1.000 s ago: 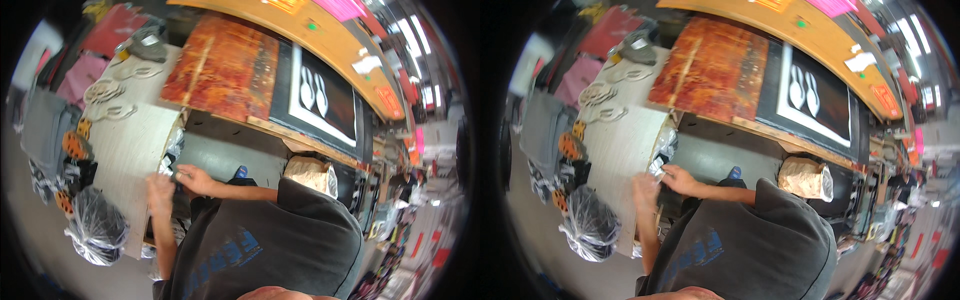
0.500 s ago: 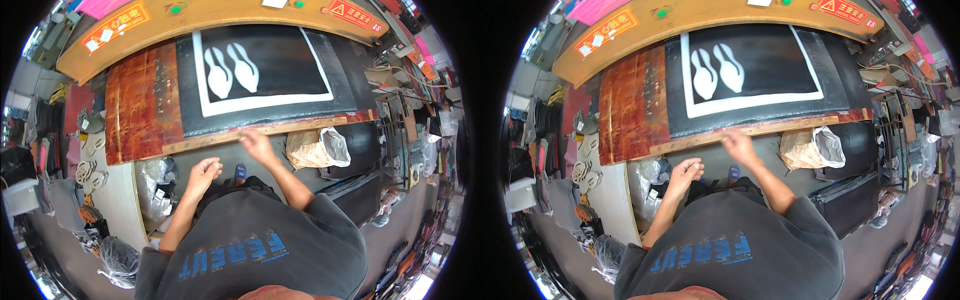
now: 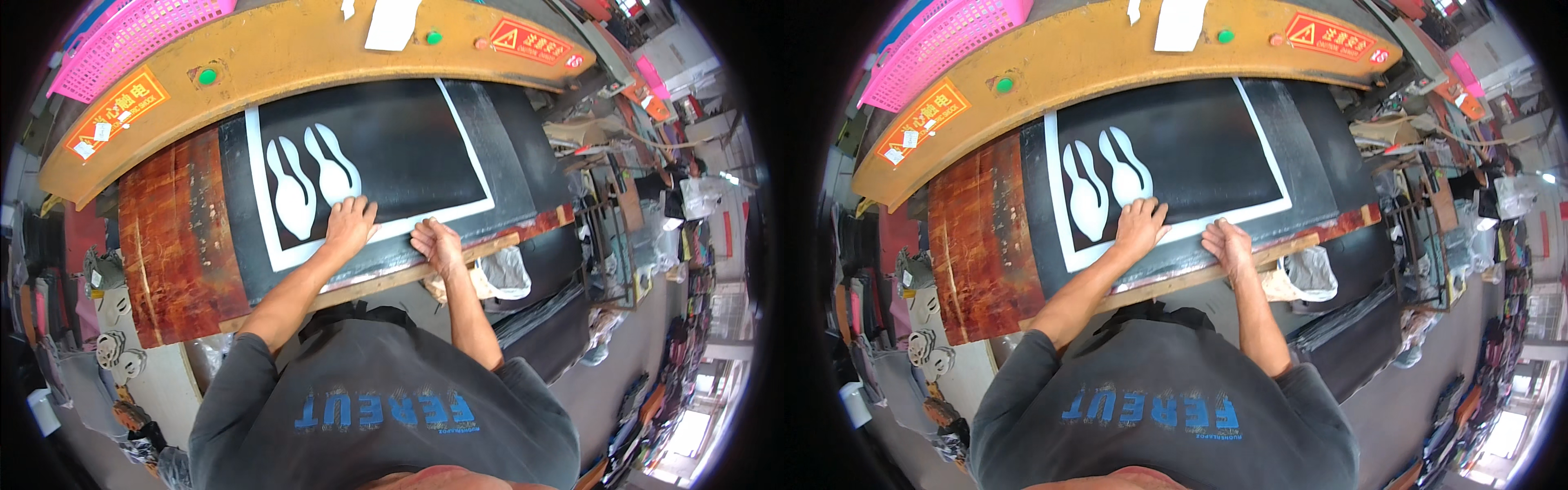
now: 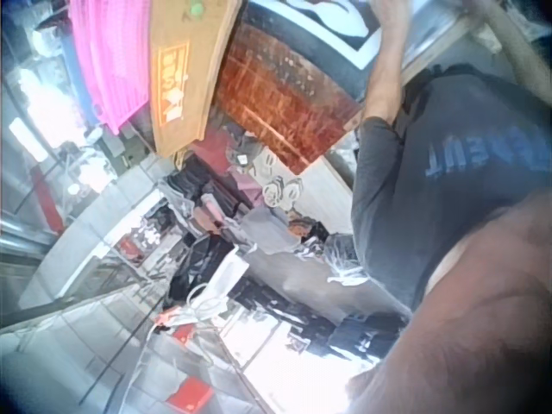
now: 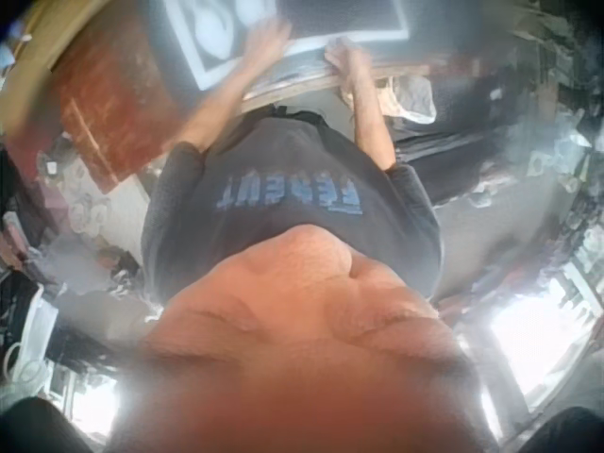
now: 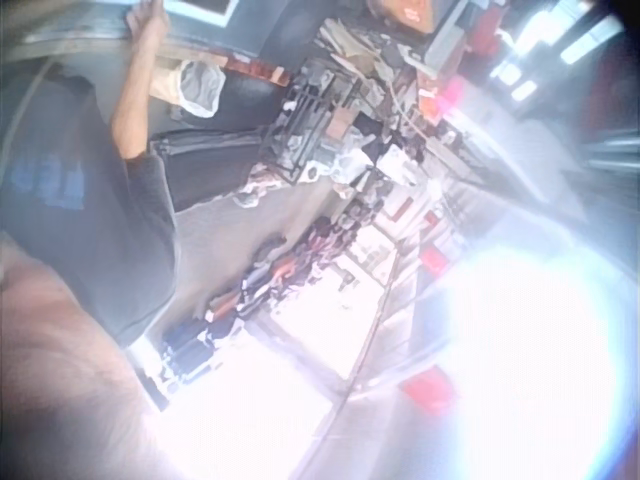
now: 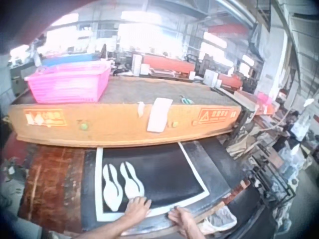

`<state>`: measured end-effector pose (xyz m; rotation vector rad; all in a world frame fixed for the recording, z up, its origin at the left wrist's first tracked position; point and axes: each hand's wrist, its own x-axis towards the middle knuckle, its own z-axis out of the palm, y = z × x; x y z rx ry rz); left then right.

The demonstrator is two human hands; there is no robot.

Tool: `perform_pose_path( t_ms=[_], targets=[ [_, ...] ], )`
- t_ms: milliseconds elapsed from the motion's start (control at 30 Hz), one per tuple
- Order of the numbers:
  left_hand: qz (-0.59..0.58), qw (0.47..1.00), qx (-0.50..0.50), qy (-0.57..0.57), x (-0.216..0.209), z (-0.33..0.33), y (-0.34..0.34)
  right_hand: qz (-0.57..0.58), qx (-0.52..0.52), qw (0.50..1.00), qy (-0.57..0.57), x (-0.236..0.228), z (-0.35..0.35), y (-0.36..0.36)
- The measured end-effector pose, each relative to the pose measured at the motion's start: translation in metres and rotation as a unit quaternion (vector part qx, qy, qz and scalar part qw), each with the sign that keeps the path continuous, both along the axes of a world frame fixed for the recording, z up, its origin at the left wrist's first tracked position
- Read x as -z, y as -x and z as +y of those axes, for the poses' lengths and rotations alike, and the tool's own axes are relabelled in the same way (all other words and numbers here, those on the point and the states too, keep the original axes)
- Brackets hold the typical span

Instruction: The person gathers and stacks black rubber parts on a workbench, then places them into a clear plastic bag and ties it shut. They then handle a large black rubber sheet and arrange white rubber pieces on it.

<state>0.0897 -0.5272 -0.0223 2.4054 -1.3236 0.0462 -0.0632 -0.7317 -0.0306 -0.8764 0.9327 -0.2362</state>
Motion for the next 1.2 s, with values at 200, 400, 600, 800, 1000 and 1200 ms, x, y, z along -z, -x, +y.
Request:
perform_pose_path(
  t_ms=[200, 400, 600, 800, 1000, 1200],
  targets=[
    [0.024, 0.991, 0.091, 0.1, -0.044, 0.018, 0.003, -0.081, 0.019, 0.994, -0.067, -0.026, -0.038, -0.009],
    [0.134, 0.965, 0.106, 0.197, -0.101, 0.007, 0.089, -0.023, 0.002, 1.0, 0.021, -0.083, -0.13, 0.039],
    [0.411, 0.802, 0.212, 0.379, -0.143, -0.103, 0.185, -0.06, 0.069, 0.911, 0.401, -0.271, -0.202, 0.096],
    [0.492, 0.616, 0.384, 0.481, -0.221, -0.117, 0.25, -0.039, 0.119, 0.747, 0.653, -0.48, -0.125, 0.155],
    [0.728, 0.564, 0.045, 0.387, -0.186, -0.088, 0.194, -0.169, 0.033, 0.483, 0.859, -0.52, -0.008, 0.149],
    [0.87, 0.339, 0.177, 0.312, -0.208, -0.137, 0.222, -0.4, -0.412, 0.304, 0.76, -0.435, 0.189, 0.081]
  ],
)
